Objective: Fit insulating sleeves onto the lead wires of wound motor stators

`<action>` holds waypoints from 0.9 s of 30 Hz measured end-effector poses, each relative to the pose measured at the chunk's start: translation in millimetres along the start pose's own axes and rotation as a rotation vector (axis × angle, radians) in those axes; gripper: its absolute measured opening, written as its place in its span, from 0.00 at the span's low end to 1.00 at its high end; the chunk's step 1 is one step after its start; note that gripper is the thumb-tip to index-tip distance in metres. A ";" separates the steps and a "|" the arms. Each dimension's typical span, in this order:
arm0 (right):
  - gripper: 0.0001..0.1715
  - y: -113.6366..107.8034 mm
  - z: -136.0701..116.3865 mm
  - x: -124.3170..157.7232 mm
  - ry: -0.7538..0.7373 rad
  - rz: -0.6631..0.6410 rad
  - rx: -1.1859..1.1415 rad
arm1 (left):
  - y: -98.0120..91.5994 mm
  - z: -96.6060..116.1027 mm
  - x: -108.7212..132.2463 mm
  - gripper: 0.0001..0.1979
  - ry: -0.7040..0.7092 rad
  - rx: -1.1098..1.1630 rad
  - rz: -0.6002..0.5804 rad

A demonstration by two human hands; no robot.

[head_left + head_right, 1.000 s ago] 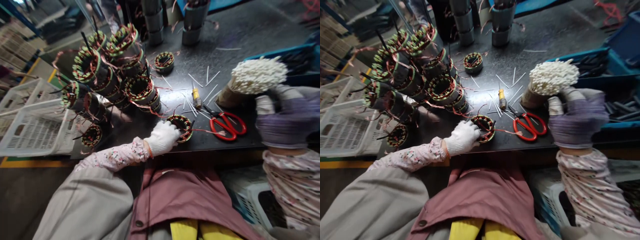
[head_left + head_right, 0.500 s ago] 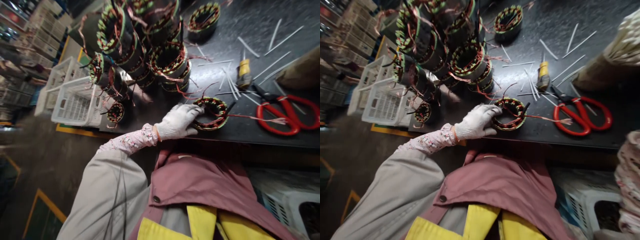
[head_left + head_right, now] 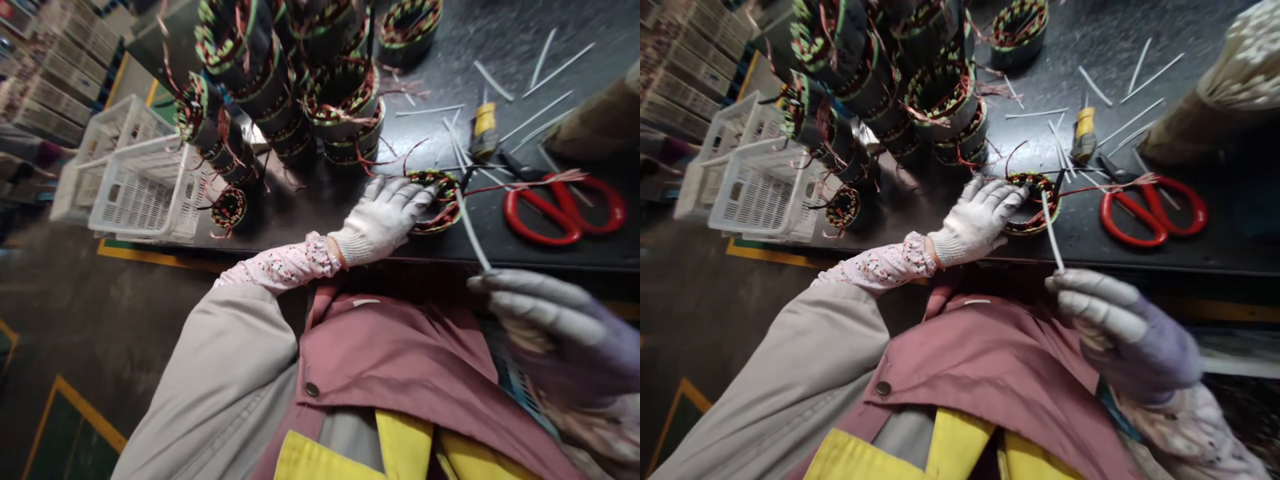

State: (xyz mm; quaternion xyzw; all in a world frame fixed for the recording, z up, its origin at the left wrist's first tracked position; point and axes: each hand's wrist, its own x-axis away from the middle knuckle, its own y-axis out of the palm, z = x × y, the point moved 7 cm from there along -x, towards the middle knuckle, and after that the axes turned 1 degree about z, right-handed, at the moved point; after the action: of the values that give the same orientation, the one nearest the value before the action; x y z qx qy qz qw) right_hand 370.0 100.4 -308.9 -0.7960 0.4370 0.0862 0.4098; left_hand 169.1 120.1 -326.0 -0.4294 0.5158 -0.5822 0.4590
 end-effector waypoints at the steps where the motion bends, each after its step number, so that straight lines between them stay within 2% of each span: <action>1: 0.15 6.0 -9.8 6.4 -0.050 -0.031 -0.037 | 1.1 0.9 -1.9 0.30 0.035 0.004 -0.016; 3: 0.24 15.5 -24.0 19.4 -0.117 -0.059 -0.079 | 5.9 3.5 -6.7 0.26 0.120 0.047 -0.076; 6: 0.33 22.3 -27.3 34.4 -0.085 -0.018 -0.079 | 7.7 4.3 -13.6 0.25 0.165 0.117 -0.128; 10: 0.25 30.0 -23.2 39.4 -0.079 0.021 -0.042 | 4.1 1.9 -15.4 0.25 0.139 0.116 -0.183; 13: 0.20 37.1 -18.8 31.7 -0.075 0.049 -0.017 | 3.0 0.8 -13.4 0.30 0.179 0.107 -0.166; 16: 0.20 40.1 -19.1 23.0 -0.094 0.091 -0.010 | 6.7 0.4 -11.0 0.32 0.240 0.105 -0.108; 19: 0.20 39.3 -22.3 21.4 -0.088 0.077 0.016 | 11.6 -1.9 -10.5 0.29 0.226 0.056 -0.047; 22: 0.20 36.2 -25.2 27.7 -0.059 0.060 0.026 | 16.3 -0.3 -11.6 0.26 0.243 0.042 -0.066; 27: 0.21 32.4 -27.6 35.8 -0.052 0.117 0.014 | 15.5 2.8 -15.3 0.27 0.346 0.097 -0.116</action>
State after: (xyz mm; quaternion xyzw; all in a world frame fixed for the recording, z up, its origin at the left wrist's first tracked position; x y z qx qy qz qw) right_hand 360.7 48.8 -327.4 -0.7638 0.4725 0.1276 0.4208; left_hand 176.4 133.8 -341.5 -0.3294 0.5328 -0.6969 0.3493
